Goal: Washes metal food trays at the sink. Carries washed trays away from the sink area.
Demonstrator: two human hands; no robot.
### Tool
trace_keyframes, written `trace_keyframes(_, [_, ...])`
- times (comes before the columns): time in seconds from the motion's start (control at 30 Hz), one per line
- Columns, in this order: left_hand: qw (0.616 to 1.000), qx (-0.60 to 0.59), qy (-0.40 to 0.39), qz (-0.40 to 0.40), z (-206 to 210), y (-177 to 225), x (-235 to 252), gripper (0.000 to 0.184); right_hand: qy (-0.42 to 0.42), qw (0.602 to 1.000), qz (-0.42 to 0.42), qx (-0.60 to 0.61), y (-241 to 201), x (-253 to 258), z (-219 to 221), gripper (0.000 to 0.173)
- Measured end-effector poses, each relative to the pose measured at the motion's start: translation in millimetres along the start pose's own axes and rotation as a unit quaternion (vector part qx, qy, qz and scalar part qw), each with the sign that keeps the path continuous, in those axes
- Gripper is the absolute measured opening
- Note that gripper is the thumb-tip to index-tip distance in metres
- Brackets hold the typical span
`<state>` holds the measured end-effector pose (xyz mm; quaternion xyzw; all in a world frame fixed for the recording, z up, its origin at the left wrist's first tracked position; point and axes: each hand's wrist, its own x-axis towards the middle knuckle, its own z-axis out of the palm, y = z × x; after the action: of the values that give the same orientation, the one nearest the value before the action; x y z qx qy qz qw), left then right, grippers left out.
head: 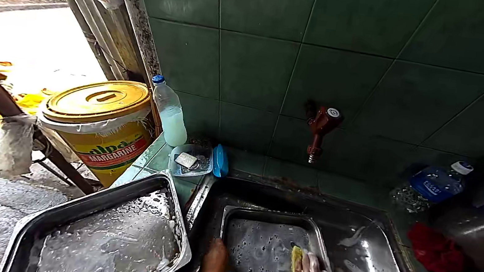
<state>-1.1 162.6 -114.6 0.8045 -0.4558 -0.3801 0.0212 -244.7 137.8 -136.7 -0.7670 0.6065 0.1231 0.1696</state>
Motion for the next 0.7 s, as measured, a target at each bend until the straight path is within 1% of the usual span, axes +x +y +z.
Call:
trace_keyframes(0.03, [1.000,0.003,-0.025,0.011,3,5,-1,0.070,0.013,1.000,0.022,-0.006,8,-3,1,0.066])
trace_keyframes(0.1, [0.997,0.008,-0.061,0.052,13,15,-4,0.071,0.068,0.995,0.069,0.004,36,5,5,0.053])
trace_keyframes(0.13, [0.995,0.015,-0.069,0.065,19,20,-2,0.072,0.079,0.992,0.095,0.012,49,14,7,0.050])
trace_keyframes(0.2, [0.993,0.026,-0.079,0.088,27,31,7,0.078,0.066,0.987,0.141,0.024,63,36,4,0.052])
trace_keyframes(0.27, [0.990,0.032,-0.095,0.103,27,40,18,0.081,0.050,0.985,0.156,0.055,55,58,-9,0.052])
trace_keyframes(0.33, [0.988,0.030,-0.110,0.109,24,40,24,0.084,0.050,0.986,0.128,0.091,30,78,-19,0.050])
trace_keyframes(0.4, [0.987,0.013,-0.116,0.112,23,36,29,0.081,0.028,0.988,0.090,0.121,-7,93,-24,0.046])
trace_keyframes(0.47, [0.986,-0.004,-0.115,0.118,23,32,31,0.079,0.001,0.989,0.049,0.140,-44,99,-19,0.041])
trace_keyframes(0.53, [0.985,-0.018,-0.110,0.130,24,30,33,0.074,-0.011,0.990,0.007,0.140,-72,98,-10,0.039])
trace_keyframes(0.6, [0.985,-0.022,-0.102,0.135,24,28,35,0.064,-0.026,0.993,-0.022,0.116,-86,90,-5,0.042])
trace_keyframes(0.63, [0.986,-0.019,-0.104,0.132,22,26,35,0.065,-0.038,0.994,-0.033,0.100,-86,82,-4,0.047])
trace_keyframes(0.7, [0.985,-0.019,-0.118,0.127,17,21,37,0.075,-0.057,0.994,-0.040,0.080,-70,65,-4,0.058])
